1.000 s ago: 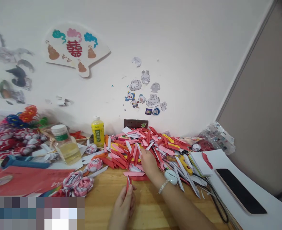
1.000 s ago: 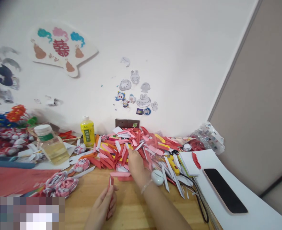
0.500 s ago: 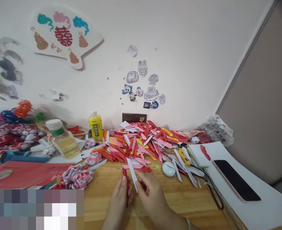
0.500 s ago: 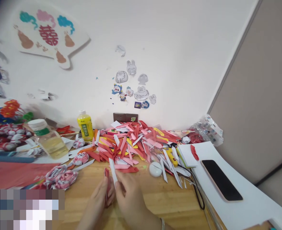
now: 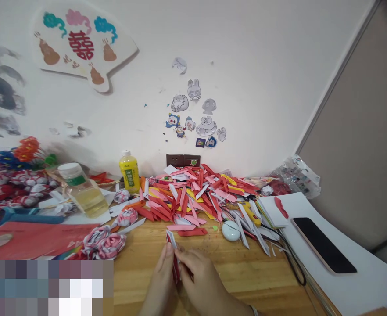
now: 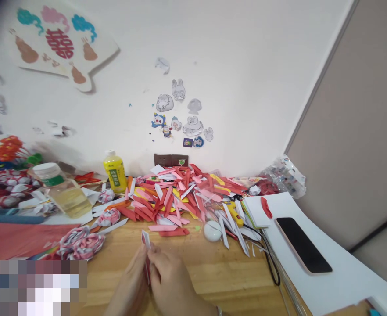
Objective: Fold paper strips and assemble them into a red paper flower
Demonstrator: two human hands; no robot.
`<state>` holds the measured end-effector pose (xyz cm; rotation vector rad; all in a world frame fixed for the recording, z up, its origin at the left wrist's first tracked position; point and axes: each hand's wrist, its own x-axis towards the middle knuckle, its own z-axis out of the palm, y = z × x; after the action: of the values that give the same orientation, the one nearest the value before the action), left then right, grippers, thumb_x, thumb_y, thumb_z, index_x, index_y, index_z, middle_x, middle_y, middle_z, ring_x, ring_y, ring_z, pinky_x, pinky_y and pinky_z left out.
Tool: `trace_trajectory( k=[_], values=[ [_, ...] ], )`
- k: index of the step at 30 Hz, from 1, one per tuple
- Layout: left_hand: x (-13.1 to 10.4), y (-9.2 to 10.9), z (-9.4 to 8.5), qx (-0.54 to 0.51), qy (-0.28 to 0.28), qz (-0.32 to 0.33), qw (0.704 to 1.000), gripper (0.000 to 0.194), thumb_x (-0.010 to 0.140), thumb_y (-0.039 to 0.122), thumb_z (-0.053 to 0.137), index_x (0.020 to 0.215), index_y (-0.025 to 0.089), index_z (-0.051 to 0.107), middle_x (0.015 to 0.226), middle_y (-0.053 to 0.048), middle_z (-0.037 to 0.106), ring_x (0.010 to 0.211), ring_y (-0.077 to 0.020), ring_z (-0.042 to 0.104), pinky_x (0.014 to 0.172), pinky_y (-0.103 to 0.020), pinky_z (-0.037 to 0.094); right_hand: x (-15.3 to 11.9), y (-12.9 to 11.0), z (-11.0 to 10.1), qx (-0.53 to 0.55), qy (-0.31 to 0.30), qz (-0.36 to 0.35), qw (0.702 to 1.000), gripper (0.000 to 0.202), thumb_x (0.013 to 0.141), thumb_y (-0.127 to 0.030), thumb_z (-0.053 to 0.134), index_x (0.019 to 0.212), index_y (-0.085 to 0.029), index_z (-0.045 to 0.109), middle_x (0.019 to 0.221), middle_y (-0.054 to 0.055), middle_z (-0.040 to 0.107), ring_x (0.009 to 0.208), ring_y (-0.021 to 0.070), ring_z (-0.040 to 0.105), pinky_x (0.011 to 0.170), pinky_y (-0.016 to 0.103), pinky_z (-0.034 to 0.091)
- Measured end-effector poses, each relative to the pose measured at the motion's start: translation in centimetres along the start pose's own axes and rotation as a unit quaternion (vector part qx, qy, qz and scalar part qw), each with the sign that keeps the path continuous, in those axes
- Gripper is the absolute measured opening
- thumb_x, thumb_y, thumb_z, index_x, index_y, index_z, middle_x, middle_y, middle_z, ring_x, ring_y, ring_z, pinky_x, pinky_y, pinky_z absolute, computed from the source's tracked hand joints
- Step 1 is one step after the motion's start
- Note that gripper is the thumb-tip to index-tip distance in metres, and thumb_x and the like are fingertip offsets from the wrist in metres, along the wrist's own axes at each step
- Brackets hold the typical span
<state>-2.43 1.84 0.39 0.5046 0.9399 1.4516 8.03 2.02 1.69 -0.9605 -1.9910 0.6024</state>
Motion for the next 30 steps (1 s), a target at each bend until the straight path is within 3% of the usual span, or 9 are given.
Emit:
trace_trajectory(
  k=[4,7,12,15,19,22,24,27,30],
  values=[
    [0.2,-0.2,0.4,-0.081,-0.019,-0.039,0.996,0.037,0.06,0.048,0.076,0.082,0.019,0.066,0.072,0.0,0.067,0.07,-0.0167,0.062,0.066,-0.026,0.052,0.3,-0.3,0.0,0.052,-0.018,0.038,0.998,0.038,0.078,0.0,0.046,0.102,-0.02,0.068,0.096,0.005,0.07,0.089,0.0164,0.064,0.083,0.025,0.046],
    [0.2,0.1,0.5,-0.095,-0.027,-0.046,0.994,0.036,0.058,0.045,0.079,0.076,0.017,0.064,0.068,0.001,0.065,0.064,-0.0134,0.06,0.063,-0.024,0.051,0.3,-0.4,-0.1,0.02,-0.028,0.039,0.999,0.037,0.078,-0.002,0.046,0.1,-0.02,0.069,0.095,0.006,0.071,0.086,0.0172,0.065,0.079,0.026,0.047],
    [-0.2,0.5,0.8,0.033,-0.041,0.01,0.999,0.04,0.059,0.051,0.076,0.065,0.017,0.055,0.053,0.006,0.056,0.05,-0.0075,0.052,0.05,-0.016,0.043,0.6,-0.2,-1.2,-0.055,0.037,0.092,0.994,0.026,0.076,-0.007,0.048,0.083,-0.017,0.071,0.073,0.004,0.069,0.067,0.0162,0.062,0.065,0.025,0.046],
    [-0.7,0.0,1.0,0.095,-0.105,-0.018,0.99,0.047,0.062,0.061,0.068,0.061,0.019,0.048,0.042,0.01,0.043,0.033,-0.0034,0.034,0.035,-0.015,0.026,1.4,0.0,-2.4,-0.006,0.04,0.07,0.997,0.032,0.08,-0.013,0.049,0.107,-0.019,0.065,0.084,0.004,0.07,0.072,0.0157,0.062,0.07,0.026,0.047],
    [-1.3,-0.6,1.0,0.119,-0.155,-0.069,0.978,0.051,0.061,0.067,0.065,0.062,0.02,0.043,0.043,0.011,0.039,0.031,-0.0019,0.024,0.033,-0.016,0.018,2.2,0.7,-3.3,0.056,-0.013,0.006,0.998,0.036,0.086,-0.018,0.046,0.119,-0.022,0.06,0.098,0.006,0.066,0.089,0.0167,0.059,0.082,0.029,0.045],
    [-1.3,-0.4,1.0,0.097,-0.158,-0.086,0.979,0.051,0.061,0.067,0.064,0.063,0.021,0.043,0.043,0.012,0.038,0.031,-0.0022,0.021,0.033,-0.017,0.018,2.2,1.3,-3.8,0.085,-0.057,0.014,0.995,0.039,0.089,-0.022,0.044,0.126,-0.023,0.053,0.104,0.006,0.061,0.093,0.0162,0.057,0.083,0.029,0.045],
    [-1.3,0.0,1.2,0.066,-0.152,-0.09,0.982,0.048,0.062,0.063,0.067,0.066,0.02,0.046,0.044,0.011,0.039,0.033,-0.0032,0.025,0.036,-0.017,0.021,2.1,1.4,-4.3,0.089,-0.122,0.019,0.988,0.056,0.086,-0.03,0.053,0.138,-0.023,0.036,0.125,0.009,0.05,0.111,0.0187,0.049,0.093,0.032,0.041],
    [-1.3,0.7,1.5,0.032,-0.155,-0.08,0.984,0.042,0.068,0.055,0.067,0.062,0.017,0.051,0.048,0.006,0.048,0.043,-0.0067,0.04,0.045,-0.019,0.033,2.0,1.5,-5.0,0.031,-0.239,0.001,0.97,0.104,0.067,-0.042,0.072,0.146,-0.021,0.008,0.149,0.011,0.019,0.135,0.0264,0.021,0.108,0.039,0.024],
    [-1.1,0.9,1.6,0.008,-0.171,-0.099,0.98,0.042,0.069,0.053,0.068,0.056,0.016,0.053,0.051,0.002,0.054,0.049,-0.0095,0.047,0.051,-0.021,0.037,1.9,1.6,-5.1,-0.046,-0.281,-0.013,0.959,0.116,0.06,-0.044,0.075,0.146,-0.021,-0.001,0.152,0.01,0.01,0.138,0.0292,0.01,0.111,0.042,0.016]
  ],
)
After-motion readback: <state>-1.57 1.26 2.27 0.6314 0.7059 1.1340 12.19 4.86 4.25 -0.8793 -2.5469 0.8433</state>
